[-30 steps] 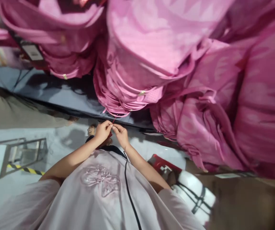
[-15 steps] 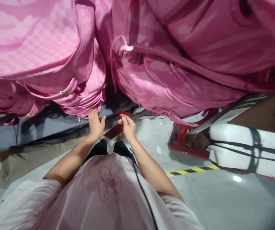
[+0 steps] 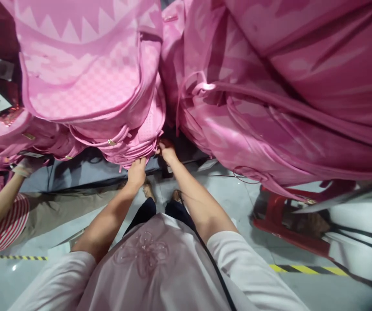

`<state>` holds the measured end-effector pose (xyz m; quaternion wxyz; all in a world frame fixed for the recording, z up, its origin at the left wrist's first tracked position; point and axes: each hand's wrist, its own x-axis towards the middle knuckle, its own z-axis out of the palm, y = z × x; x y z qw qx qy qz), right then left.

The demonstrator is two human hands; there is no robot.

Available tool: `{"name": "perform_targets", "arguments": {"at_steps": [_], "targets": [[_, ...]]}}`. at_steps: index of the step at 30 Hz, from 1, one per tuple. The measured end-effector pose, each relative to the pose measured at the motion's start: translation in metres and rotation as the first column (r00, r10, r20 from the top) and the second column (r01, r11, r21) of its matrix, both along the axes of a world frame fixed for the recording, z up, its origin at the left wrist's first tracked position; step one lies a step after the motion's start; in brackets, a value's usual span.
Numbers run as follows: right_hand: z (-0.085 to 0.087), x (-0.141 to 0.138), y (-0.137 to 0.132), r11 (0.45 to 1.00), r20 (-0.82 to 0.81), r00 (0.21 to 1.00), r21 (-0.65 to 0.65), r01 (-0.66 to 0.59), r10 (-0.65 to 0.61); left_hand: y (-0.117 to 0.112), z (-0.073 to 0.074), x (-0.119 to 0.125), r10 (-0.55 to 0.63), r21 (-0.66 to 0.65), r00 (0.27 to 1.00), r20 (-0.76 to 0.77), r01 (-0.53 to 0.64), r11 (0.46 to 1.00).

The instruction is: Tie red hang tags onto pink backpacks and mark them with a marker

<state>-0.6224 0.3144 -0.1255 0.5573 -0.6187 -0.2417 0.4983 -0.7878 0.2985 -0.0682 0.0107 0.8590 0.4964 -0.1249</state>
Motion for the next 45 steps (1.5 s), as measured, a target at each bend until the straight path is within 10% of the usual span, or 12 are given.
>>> {"name": "perform_targets", "arguments": {"at_steps": [6,9,12,17,27,33,40,45], "targets": [[0.0,-0.026,-0.02,0.981,-0.02,0.981,-0.006,-0.192,0.192,-0.027,0.007,-0.04,0.069,-0.065,0.962,0.265,-0.053,0.996],[-0.002,-0.015,-0.022,0.968,0.053,0.966,-0.027,-0.251,0.252,-0.037,-0.007,-0.019,0.341,-0.366,0.73,0.593,-0.133,0.921],[0.0,0.008,-0.022,0.958,0.196,0.938,-0.054,-0.281,0.286,-0.033,-0.027,0.013,0.62,-0.591,0.492,0.611,-0.237,0.771],[0.017,0.029,-0.022,0.899,0.439,0.79,-0.119,-0.42,0.427,-0.019,-0.045,0.034,0.706,-0.628,0.364,0.607,-0.324,0.707],[0.03,0.013,-0.004,0.717,0.523,0.524,-0.284,-0.637,0.672,-0.015,-0.047,0.025,0.654,-0.539,0.391,0.648,-0.372,0.756],[0.012,0.034,-0.032,0.76,0.425,0.646,-0.192,-0.62,0.634,-0.037,-0.039,0.016,0.635,-0.446,0.411,0.654,-0.468,0.763],[0.005,0.056,-0.055,0.677,0.03,0.676,-0.019,-0.736,0.736,-0.064,-0.038,0.024,0.581,-0.521,0.199,0.789,-0.285,0.805],[0.016,0.069,-0.064,0.702,-0.198,0.674,0.18,-0.689,0.712,-0.05,-0.03,0.022,0.504,-0.443,0.252,0.826,-0.264,0.857]]}}
